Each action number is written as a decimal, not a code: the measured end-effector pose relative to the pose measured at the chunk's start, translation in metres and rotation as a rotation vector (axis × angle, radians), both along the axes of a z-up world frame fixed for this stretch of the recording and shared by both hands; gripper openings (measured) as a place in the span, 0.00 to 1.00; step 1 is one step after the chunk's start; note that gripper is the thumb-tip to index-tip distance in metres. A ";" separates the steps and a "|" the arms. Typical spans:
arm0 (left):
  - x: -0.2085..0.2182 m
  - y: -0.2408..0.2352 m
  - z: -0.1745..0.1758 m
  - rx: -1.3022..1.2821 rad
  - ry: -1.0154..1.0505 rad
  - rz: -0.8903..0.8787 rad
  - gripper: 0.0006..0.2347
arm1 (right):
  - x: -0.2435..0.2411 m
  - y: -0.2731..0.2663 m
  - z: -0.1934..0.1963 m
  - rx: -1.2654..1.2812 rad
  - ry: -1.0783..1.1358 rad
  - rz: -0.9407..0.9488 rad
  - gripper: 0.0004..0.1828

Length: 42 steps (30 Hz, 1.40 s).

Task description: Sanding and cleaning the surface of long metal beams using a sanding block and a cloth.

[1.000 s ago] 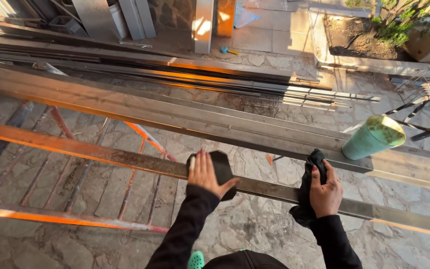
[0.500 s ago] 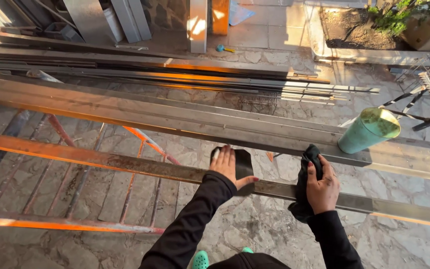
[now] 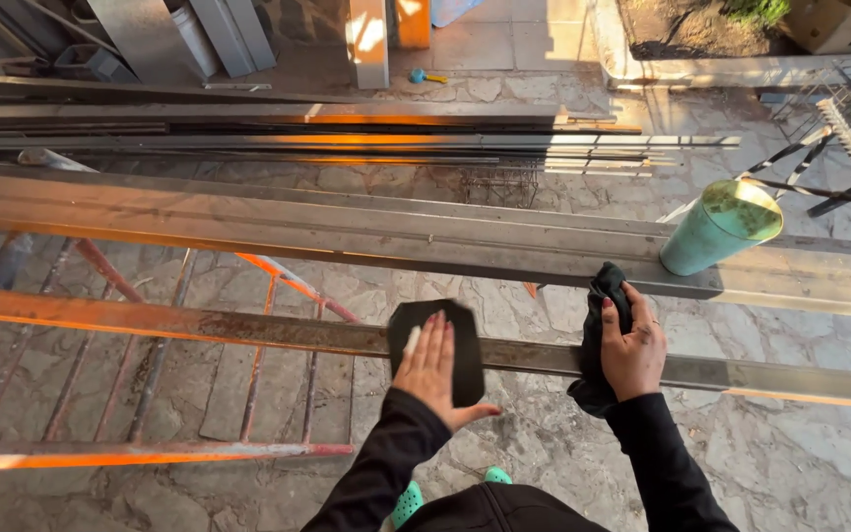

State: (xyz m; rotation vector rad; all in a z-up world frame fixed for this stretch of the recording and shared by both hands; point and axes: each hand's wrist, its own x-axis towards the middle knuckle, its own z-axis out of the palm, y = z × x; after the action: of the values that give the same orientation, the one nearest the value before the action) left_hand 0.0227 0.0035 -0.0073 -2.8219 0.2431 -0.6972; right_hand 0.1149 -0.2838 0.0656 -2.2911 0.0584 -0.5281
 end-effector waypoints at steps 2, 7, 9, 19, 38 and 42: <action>0.020 0.037 -0.014 -0.019 0.032 0.073 0.69 | 0.006 0.003 -0.001 -0.005 0.005 -0.012 0.23; 0.035 -0.020 0.093 -0.523 0.500 0.118 0.55 | 0.003 -0.001 -0.006 -0.024 -0.006 -0.017 0.23; 0.022 -0.075 0.120 -0.096 0.947 -0.067 0.61 | 0.003 -0.003 -0.007 -0.024 -0.011 -0.008 0.23; 0.033 -0.081 0.053 -0.421 0.816 -0.012 0.61 | 0.001 -0.002 -0.004 -0.032 0.010 -0.021 0.22; 0.028 -0.121 0.028 -0.351 0.307 -0.160 0.64 | 0.005 -0.001 -0.009 -0.010 0.025 -0.014 0.24; -0.018 -0.091 0.050 -0.792 0.385 -0.493 0.57 | 0.003 -0.004 -0.007 0.000 0.052 -0.017 0.24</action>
State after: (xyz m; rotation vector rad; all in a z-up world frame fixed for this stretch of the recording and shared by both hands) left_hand 0.0048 -0.0874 0.0423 -3.6968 0.9374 -0.3609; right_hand 0.1181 -0.2873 0.0587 -2.3061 0.1036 -0.4768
